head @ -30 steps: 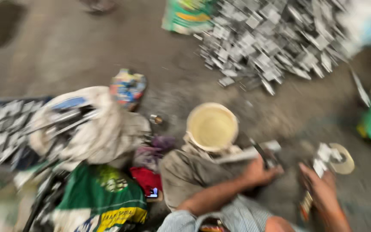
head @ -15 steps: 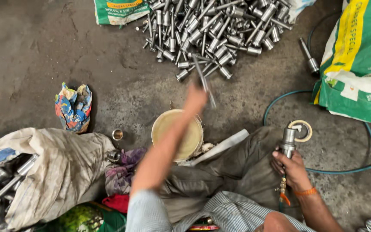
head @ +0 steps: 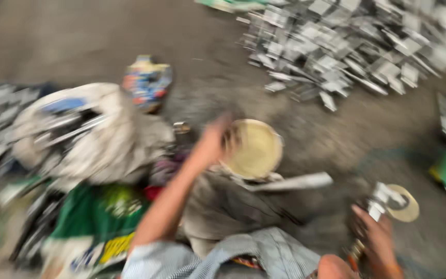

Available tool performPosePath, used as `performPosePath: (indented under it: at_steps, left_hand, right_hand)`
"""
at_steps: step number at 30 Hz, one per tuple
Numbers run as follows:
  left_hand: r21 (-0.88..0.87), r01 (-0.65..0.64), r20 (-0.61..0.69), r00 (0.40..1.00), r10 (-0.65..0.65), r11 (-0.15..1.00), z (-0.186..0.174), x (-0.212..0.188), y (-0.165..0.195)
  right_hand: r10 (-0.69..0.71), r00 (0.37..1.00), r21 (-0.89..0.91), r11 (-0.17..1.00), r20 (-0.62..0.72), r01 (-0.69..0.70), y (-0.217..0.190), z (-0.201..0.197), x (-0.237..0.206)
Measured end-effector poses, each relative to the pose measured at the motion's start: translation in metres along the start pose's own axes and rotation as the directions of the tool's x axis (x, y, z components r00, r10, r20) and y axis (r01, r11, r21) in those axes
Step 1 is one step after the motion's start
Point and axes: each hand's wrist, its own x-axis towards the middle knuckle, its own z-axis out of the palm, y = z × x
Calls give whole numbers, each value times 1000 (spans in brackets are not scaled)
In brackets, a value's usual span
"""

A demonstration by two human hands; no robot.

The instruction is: The person sits on the floor and repeatedly cleans cylindrical metal parts. They pick up a part, insert it into a handheld pneumatic tool, and spray it with liquid from a bucket. The cleaned parts are placed into a green crate.

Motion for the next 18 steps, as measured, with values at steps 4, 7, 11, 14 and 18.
performPosePath:
  at_steps: [4, 7, 11, 14, 18]
  left_hand:
    - [69, 564, 560, 661, -500, 823, -72, -203, 52]
    - [-125, 883, 439, 459, -773, 453, -110, -353, 76]
    - [119, 993, 192, -25, -981, -2, -127, -499, 79]
    - [210, 921, -256, -271, -928, -327, -103, -536, 63]
    - [78, 840, -413, -463, -784, -537, -92, -529, 48]
  right_hand:
    - [-81, 982, 78, 995, 168, 69, -6, 5, 16]
    - [-206, 947, 165, 972, 248, 169, -2, 7, 17]
    - [-208, 953, 76, 978, 221, 196, 5, 12, 7]
    - [-251, 943, 58, 968, 220, 244, 10, 16, 5]
    - [-284, 938, 57, 959, 200, 278, 18, 9, 5]
